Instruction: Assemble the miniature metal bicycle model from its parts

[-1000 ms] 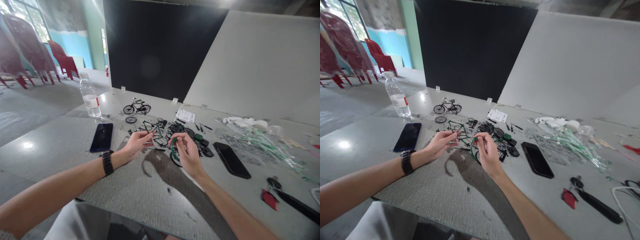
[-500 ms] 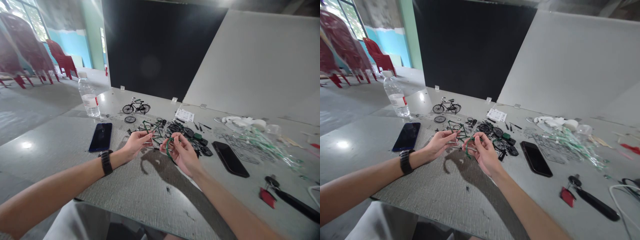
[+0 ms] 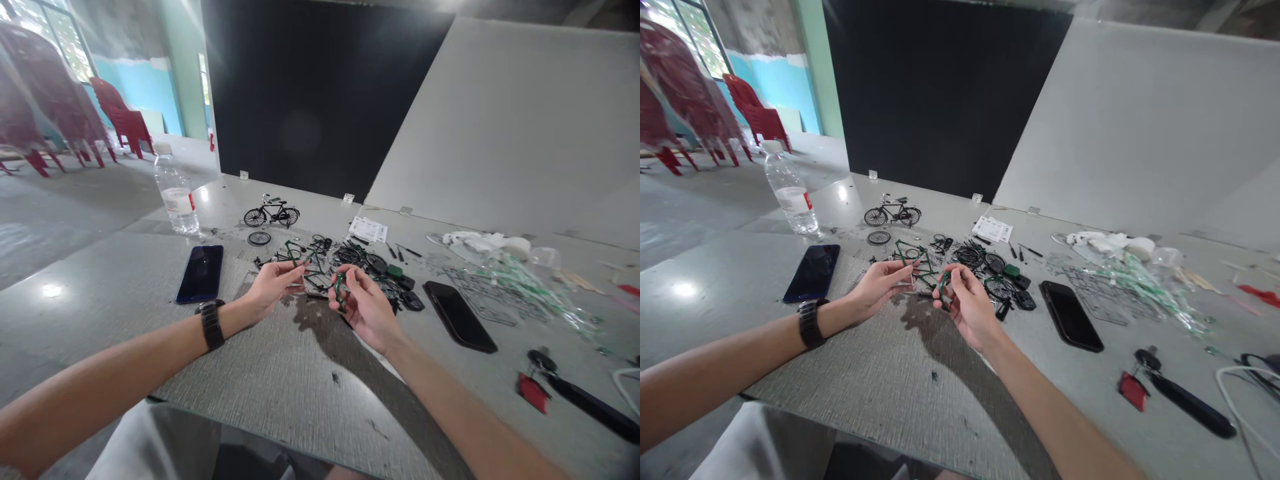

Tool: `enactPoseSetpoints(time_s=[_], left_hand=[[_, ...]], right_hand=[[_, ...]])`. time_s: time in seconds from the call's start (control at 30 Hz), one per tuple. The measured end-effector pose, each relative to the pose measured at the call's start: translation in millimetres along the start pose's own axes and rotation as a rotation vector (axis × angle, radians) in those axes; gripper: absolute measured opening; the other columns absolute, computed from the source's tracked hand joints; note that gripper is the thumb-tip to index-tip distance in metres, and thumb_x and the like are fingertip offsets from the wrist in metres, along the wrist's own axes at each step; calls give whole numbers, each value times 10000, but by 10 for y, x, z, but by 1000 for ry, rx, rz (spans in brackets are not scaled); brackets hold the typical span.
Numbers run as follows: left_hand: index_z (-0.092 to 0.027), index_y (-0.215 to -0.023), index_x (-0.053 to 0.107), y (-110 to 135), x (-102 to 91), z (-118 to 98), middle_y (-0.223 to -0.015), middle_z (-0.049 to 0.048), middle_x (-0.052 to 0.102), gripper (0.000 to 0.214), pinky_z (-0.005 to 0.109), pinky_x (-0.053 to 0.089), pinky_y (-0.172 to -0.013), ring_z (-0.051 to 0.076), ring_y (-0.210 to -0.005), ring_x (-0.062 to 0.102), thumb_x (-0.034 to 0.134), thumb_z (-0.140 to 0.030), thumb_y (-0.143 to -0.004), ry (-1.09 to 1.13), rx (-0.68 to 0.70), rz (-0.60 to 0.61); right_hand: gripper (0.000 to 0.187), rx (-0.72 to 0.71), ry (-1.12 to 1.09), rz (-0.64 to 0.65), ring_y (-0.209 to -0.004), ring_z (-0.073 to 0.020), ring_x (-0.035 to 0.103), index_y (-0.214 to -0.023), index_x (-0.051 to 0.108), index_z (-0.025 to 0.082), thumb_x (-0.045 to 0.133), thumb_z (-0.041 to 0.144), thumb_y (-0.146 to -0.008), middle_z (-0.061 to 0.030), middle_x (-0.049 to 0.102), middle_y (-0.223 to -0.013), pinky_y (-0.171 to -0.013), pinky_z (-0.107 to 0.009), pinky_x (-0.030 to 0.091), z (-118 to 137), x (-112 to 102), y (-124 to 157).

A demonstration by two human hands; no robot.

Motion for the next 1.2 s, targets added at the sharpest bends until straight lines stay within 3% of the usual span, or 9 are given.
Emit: enactPoseSetpoints(time_s=[0.1, 0.17, 0.27, 0.33, 0.6, 0.9, 1.2], left_hand=[[-115, -924, 749, -8, -12, 15, -860, 55, 665, 366, 318, 527, -794, 120, -747, 611, 847, -397, -713, 1, 5, 1], [-119, -929, 746, -12, -14, 24, -872, 57, 674, 358, 325, 527, -801, 124, -750, 621, 842, -395, -723, -6, 8, 11], [-117, -944, 742, -14, -15, 39, -855, 53, 679, 362, 329, 527, -803, 123, -737, 622, 835, -398, -735, -13, 9, 22], [-113, -967, 741, -13, -9, 47, -856, 54, 685, 373, 328, 528, -816, 120, -740, 622, 829, -400, -745, -14, 7, 27], [-126, -990, 744, 30, 44, 34, -896, 53, 701, 385, 307, 530, -804, 128, -788, 645, 870, -350, -704, 42, -49, 18], [-120, -978, 762, 41, 100, 104, -894, 59, 707, 316, 338, 535, -846, 136, -805, 646, 847, -312, -741, 16, -63, 124], [-130, -985, 768, 54, 125, 112, -1008, 84, 708, 313, 351, 562, -840, 145, -830, 650, 854, -295, -733, 25, -29, 123]], right_hand=[[342, 10, 20, 24, -724, -133, 624, -1062, 608, 267, 738, 491, -839, -10, 617, -934, -552, -243, 519, 2, 14, 7], [470, -19, 100, 66, -814, -166, 648, -1207, 586, 283, 778, 437, -807, -30, 634, -997, -599, -268, 536, 23, 40, 13], [765, -88, 234, 96, -885, -196, 676, -1445, 401, 312, 795, 381, -794, -34, 679, -1015, -674, -308, 553, 53, 56, 9], [836, -109, 284, 89, -834, -188, 690, -1488, 300, 294, 779, 387, -810, -29, 717, -977, -689, -322, 549, 46, 45, -6], [324, -159, 479, 82, -744, -165, 673, -1000, 586, 207, 743, 434, -831, -43, 720, -900, -666, -306, 525, 2, 46, -23], [273, -235, 531, -12, -714, -161, 656, -929, 589, 219, 721, 440, -839, -21, 666, -864, -649, -296, 524, 32, 33, 22], [184, -255, 544, 44, -683, -161, 623, -894, 632, 216, 716, 372, -845, -1, 655, -748, -633, -287, 482, 40, 102, 47]])
Point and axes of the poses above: each hand's wrist, its own y-axis away from the middle knuckle, its own x-axis out of the palm, z = x × y, the point moved 7 cm from there along -y, towards the middle knuckle
